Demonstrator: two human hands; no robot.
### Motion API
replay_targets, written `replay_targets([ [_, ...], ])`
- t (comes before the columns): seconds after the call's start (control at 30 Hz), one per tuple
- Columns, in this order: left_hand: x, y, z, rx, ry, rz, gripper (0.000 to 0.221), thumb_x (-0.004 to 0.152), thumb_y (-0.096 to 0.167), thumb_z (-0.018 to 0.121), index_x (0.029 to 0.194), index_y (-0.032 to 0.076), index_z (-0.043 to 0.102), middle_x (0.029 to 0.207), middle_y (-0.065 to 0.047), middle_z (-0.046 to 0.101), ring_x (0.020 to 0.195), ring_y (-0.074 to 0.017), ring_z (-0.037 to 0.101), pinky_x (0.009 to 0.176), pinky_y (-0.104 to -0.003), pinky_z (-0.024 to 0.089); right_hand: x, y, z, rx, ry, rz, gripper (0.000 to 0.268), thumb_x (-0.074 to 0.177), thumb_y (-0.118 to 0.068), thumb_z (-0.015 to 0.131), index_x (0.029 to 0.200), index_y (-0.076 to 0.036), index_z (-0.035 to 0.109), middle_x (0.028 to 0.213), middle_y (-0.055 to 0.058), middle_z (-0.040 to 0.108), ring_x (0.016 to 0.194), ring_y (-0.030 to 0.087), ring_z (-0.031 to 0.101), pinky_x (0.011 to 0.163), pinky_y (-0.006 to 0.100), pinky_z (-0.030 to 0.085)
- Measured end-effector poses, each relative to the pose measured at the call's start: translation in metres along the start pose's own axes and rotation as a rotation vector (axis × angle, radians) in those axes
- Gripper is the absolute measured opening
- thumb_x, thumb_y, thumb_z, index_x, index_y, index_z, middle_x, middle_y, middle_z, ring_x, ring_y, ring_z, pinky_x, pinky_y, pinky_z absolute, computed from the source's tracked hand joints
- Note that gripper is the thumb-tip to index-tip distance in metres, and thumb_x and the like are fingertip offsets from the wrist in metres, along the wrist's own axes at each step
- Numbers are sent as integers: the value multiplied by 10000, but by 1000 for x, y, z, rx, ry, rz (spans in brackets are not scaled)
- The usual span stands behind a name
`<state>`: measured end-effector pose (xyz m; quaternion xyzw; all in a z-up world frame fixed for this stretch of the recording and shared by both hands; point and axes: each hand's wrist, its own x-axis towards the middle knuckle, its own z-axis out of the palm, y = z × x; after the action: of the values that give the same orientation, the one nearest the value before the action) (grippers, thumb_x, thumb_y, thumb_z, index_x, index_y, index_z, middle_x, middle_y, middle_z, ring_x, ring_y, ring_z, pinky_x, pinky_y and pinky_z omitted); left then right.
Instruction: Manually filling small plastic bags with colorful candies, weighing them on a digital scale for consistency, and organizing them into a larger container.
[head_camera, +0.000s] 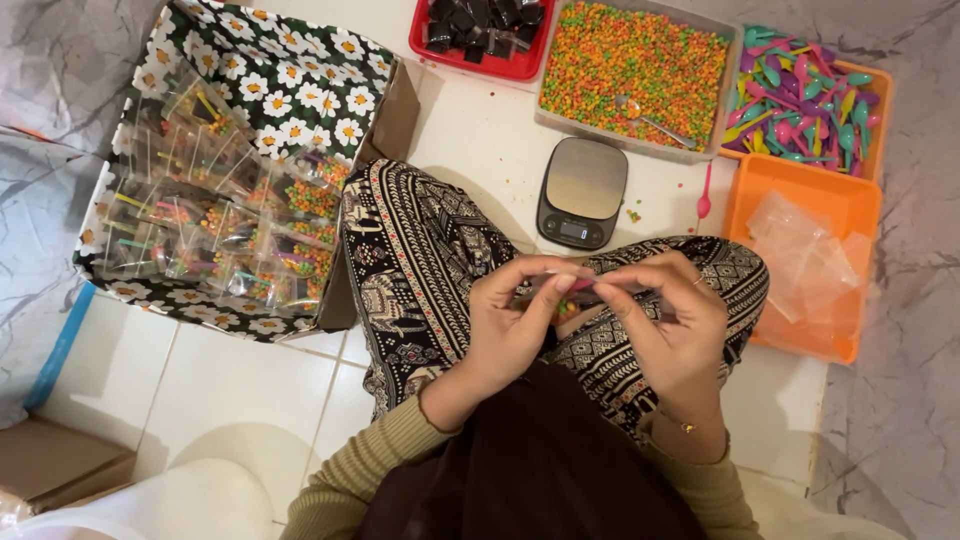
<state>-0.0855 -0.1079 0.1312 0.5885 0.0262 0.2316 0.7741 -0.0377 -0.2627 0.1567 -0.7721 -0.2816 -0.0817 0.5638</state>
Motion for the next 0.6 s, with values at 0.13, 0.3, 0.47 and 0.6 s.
replay_targets([
  [0.13,0,-4,-2,4,-22,71,97,943,14,703,1020,21,760,923,-137,793,881,-221,743,839,-349,566,-2,3,-1,-10,-10,-28,118,886,65,757,983,-1,769,844,116,679,791,207,672,756,336,560],
  [0.3,-2,-13,-4,15,-35,115,111,944,-4,694,1033,24,754,941,-143,789,882,-239,742,820,-355,558,-3,3,-3,-7,-10,-29,118,884,74,747,976,3,768,841,117,676,784,210,669,757,338,561],
  [0.47,-1,-11,-9,3,-122,94,173,924,-22,717,1059,66,781,972,-144,784,748,-187,692,689,-296,538,0,-2,-3,-10,-29,-76,140,868,89,741,972,0,771,816,113,674,757,213,661,738,337,559],
  [0.6,-1,-5,-10,3,-126,66,165,920,-19,722,1045,70,783,957,-147,779,728,-180,677,686,-284,536,-2,-4,0,15,-24,-74,128,872,80,740,969,2,770,813,114,671,753,214,655,737,340,561],
])
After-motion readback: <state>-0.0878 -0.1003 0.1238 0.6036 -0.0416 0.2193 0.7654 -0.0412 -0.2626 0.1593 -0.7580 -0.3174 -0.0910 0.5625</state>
